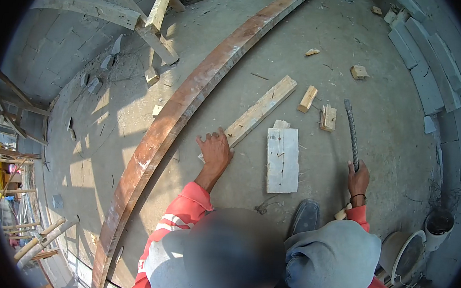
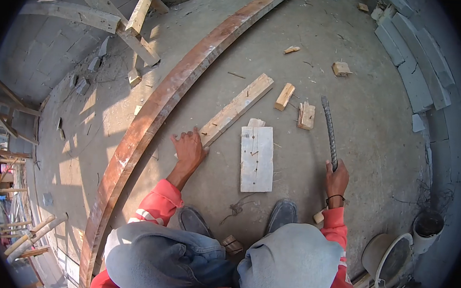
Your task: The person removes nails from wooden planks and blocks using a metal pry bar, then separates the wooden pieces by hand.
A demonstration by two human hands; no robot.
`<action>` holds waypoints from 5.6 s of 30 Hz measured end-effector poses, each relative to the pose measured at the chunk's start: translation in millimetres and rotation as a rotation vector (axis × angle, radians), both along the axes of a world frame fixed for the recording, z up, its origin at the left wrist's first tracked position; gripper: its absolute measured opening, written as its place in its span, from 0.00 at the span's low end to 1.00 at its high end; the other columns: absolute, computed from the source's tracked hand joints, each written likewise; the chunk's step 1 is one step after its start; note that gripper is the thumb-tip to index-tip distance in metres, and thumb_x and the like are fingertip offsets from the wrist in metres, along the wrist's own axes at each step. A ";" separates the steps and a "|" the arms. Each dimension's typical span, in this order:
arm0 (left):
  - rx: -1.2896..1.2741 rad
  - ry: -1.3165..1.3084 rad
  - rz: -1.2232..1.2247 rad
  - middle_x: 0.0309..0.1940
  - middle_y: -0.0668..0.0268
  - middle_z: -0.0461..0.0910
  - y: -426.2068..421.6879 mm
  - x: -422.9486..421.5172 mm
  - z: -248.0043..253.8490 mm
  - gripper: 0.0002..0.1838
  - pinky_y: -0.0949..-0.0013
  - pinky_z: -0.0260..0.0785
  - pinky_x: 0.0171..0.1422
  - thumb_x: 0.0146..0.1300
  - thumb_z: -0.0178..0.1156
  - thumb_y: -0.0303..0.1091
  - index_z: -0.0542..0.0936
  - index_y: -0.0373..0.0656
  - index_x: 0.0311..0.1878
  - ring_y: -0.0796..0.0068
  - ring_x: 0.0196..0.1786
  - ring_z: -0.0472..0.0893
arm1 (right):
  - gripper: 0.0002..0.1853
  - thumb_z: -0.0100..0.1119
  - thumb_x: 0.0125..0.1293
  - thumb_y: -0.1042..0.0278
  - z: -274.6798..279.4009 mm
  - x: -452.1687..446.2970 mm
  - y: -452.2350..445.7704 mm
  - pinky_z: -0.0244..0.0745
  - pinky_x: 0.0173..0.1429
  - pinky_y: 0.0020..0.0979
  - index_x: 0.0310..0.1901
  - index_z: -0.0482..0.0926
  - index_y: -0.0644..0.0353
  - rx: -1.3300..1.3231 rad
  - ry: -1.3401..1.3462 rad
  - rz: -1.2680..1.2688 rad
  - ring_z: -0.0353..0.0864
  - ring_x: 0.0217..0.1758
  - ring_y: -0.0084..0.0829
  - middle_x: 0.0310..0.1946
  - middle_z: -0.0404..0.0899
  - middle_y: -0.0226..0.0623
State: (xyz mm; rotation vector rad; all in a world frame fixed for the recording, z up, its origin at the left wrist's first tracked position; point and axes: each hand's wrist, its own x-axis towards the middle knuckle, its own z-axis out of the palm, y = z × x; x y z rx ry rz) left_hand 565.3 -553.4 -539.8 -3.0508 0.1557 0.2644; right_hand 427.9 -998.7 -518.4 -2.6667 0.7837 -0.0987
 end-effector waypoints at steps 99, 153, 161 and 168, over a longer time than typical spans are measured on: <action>-1.956 0.397 0.811 0.47 0.46 0.86 52.8 -104.8 50.5 0.28 0.59 0.87 0.42 0.61 0.72 0.23 0.70 0.30 0.60 0.54 0.41 0.90 | 0.25 0.59 0.75 0.72 163.2 46.0 157.5 0.79 0.50 0.40 0.72 0.73 0.55 0.154 -0.052 0.690 0.87 0.44 0.52 0.51 0.85 0.53; -1.900 0.244 0.937 0.42 0.57 0.82 28.6 -103.9 74.0 0.33 0.65 0.84 0.34 0.55 0.80 0.30 0.72 0.32 0.60 0.68 0.30 0.86 | 0.24 0.57 0.77 0.75 187.6 138.6 238.9 0.66 0.33 0.27 0.72 0.73 0.66 0.472 -0.614 0.844 0.68 0.27 0.19 0.47 0.90 0.42; -1.922 0.265 0.939 0.42 0.57 0.82 27.5 -104.9 74.0 0.31 0.64 0.85 0.35 0.56 0.79 0.29 0.72 0.33 0.59 0.67 0.30 0.86 | 0.24 0.58 0.74 0.78 114.6 132.7 238.8 0.74 0.41 0.33 0.70 0.77 0.58 0.158 -0.260 1.060 0.81 0.31 0.40 0.48 0.88 0.52; -1.889 0.266 0.956 0.41 0.57 0.83 30.3 -103.5 78.2 0.31 0.65 0.84 0.34 0.56 0.79 0.28 0.73 0.32 0.59 0.68 0.30 0.86 | 0.23 0.58 0.76 0.74 152.3 126.8 232.5 0.75 0.43 0.32 0.71 0.76 0.62 0.285 -0.514 0.919 0.82 0.34 0.29 0.41 0.88 0.45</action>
